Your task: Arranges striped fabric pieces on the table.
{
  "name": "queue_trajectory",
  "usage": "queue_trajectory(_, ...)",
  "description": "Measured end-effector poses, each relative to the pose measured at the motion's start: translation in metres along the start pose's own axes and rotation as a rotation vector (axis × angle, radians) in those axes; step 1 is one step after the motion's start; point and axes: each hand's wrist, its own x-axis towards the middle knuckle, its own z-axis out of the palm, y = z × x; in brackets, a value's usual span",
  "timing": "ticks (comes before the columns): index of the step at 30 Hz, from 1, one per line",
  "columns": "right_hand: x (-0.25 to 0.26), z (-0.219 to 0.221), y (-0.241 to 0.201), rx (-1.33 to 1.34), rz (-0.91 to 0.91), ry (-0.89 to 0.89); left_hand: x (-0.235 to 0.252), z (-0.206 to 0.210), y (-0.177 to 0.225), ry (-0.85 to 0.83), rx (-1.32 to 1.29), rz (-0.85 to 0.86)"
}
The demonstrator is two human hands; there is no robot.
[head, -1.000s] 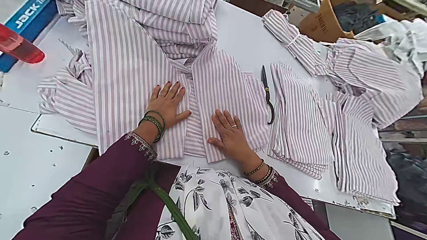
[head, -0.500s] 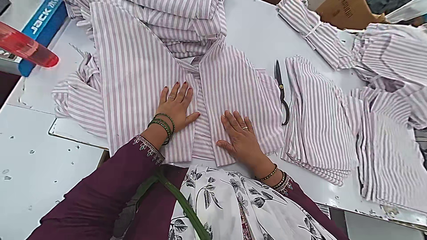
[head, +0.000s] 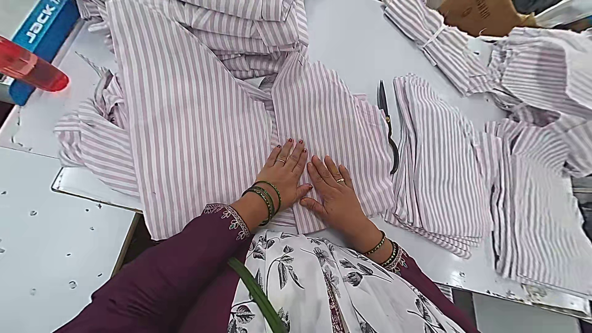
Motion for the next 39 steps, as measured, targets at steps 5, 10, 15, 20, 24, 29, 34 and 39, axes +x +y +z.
queue_trajectory(5, 0.001, -0.001, 0.0, -0.011, -0.011, 0.015, 0.003, -0.001, -0.002, -0.017, -0.009, 0.082)
queue_trajectory(10, 0.001, -0.003, 0.0, -0.007, -0.006, -0.008, -0.024, -0.004, -0.027, -0.009, -0.073, -0.01)
queue_trajectory(15, 0.0, -0.004, 0.001, -0.005, -0.013, -0.014, -0.077, 0.009, -0.09, 0.271, 0.042, -0.232)
queue_trajectory(20, 0.001, -0.002, 0.001, -0.007, -0.017, -0.002, -0.102, 0.005, -0.129, 0.405, 0.055, -0.432)
queue_trajectory(24, 0.001, -0.004, 0.001, 0.009, -0.006, -0.026, -0.113, 0.004, -0.139, 0.517, -0.036, -0.601)
queue_trajectory(29, 0.001, -0.004, 0.002, 0.002, -0.011, -0.044, -0.132, -0.007, -0.147, 0.664, -0.106, -0.667)
queue_trajectory(34, 0.001, -0.003, 0.003, 0.008, -0.007, -0.049, -0.136, -0.019, -0.148, 0.857, -0.255, -0.529)
queue_trajectory(39, 0.001, -0.003, 0.003, 0.012, -0.006, -0.054, -0.15, -0.024, -0.197, 0.877, -0.299, -0.546)
